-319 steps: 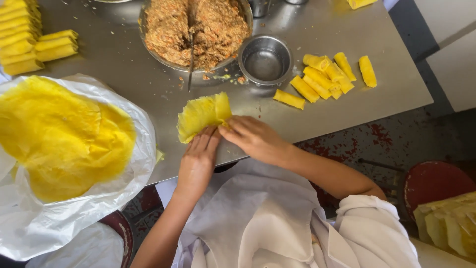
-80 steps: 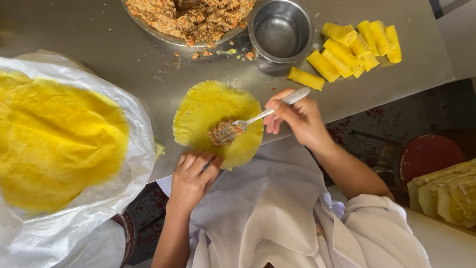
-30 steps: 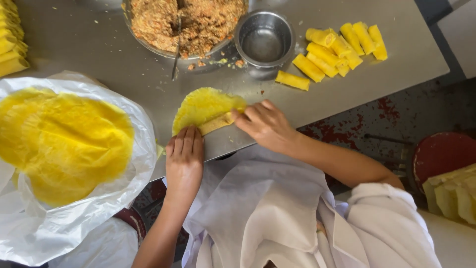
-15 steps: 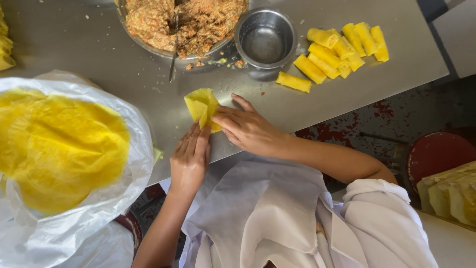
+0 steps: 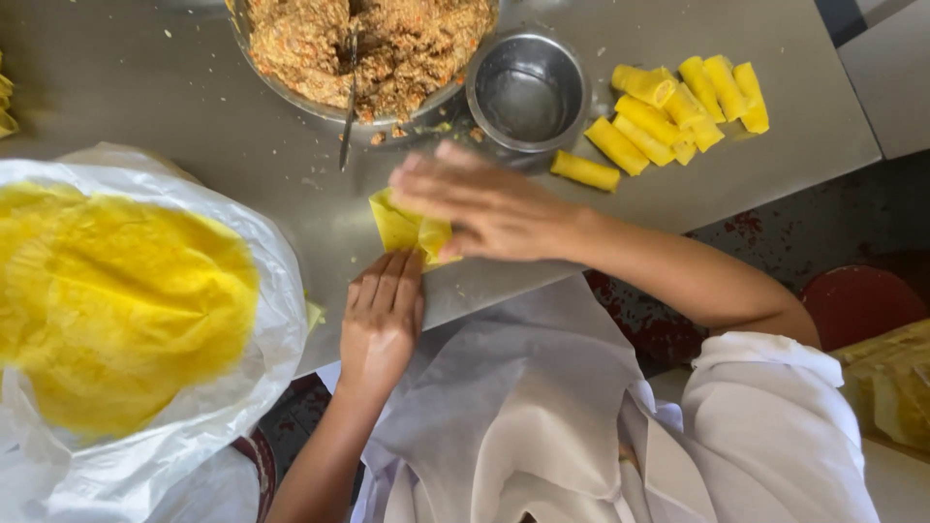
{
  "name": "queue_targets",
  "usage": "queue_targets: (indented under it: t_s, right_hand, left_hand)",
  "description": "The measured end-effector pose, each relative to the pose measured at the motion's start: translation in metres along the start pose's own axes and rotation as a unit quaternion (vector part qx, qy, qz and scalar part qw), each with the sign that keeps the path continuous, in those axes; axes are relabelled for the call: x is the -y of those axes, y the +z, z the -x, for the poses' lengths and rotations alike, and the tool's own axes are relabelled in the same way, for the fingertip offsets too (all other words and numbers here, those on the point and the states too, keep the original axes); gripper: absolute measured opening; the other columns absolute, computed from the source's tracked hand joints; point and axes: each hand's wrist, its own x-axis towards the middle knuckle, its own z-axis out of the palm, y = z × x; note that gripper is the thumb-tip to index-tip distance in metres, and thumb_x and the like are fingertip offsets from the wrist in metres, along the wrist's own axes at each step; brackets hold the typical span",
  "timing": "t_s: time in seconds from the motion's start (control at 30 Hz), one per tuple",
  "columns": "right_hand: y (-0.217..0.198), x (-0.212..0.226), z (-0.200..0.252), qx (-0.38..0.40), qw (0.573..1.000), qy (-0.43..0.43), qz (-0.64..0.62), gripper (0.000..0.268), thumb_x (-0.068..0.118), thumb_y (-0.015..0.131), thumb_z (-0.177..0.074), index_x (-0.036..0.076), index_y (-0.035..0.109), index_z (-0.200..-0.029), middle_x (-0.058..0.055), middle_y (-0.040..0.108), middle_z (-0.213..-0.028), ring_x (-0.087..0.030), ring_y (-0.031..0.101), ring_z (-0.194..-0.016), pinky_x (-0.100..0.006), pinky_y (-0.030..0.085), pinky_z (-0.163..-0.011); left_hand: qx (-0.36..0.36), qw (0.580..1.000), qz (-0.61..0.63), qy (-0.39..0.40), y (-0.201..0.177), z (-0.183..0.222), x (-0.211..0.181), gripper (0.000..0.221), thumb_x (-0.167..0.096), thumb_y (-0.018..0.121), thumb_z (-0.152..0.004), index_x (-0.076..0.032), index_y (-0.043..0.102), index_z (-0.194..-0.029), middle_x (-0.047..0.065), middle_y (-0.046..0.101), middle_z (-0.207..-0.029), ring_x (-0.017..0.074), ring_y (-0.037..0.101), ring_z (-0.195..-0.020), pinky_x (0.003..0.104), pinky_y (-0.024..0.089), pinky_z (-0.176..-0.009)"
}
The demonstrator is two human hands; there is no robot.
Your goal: Assembling food rolls by placing filling on yellow wrappers and rolling them into cylinders on a stainless steel table.
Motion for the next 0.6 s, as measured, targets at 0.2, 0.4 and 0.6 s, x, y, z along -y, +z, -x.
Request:
queue_targets:
  t_s: [0.2,0.4,0.6]
  right_hand:
    - [-0.001,-0.014,-0.04,0.23,0.959,0.107,-0.123,0.067,0.052,0.025,-0.102,0.01,0.024,-0.154,-0.02,0.029,-0.157,-0.036,0.023,-0.145,-0.054,0.007,-0.119]
    - [-0.003,0.006,0.025,-0.09,0.969,0.215,-0.08,0.029,0.018,0.058,-0.098,0.019,0.063,-0.127,0.006,0.07,-0.096,-0.013,0.066,-0.085,-0.028,0.055,-0.081]
    - [0.004,0.05,0.032,-0.016,0.992,0.107,-0.064,0.043,0.008,0.055,-0.098,0.004,0.047,-0.14,-0.011,0.064,-0.122,-0.024,0.061,-0.112,-0.033,0.051,-0.099]
  left_hand:
    - [-0.007,1.0,0.007,-0.002,0.001,0.001,0.003,0.021,-0.008,0.055,-0.096,-0.002,0.066,-0.112,0.014,0.066,-0.111,0.0265,0.066,-0.102,0.034,0.05,-0.085]
    - [-0.02,0.999,0.028,0.002,-0.007,-0.01,0.002,0.02,-0.005,0.055,-0.094,-0.001,0.069,-0.109,0.014,0.069,-0.105,0.0253,0.069,-0.098,0.032,0.052,-0.083]
    - [-0.031,0.998,0.053,-0.024,-0.005,-0.007,0.002,0.017,-0.002,0.055,-0.093,0.0,0.069,-0.104,0.013,0.07,-0.102,0.0253,0.07,-0.096,0.032,0.053,-0.081]
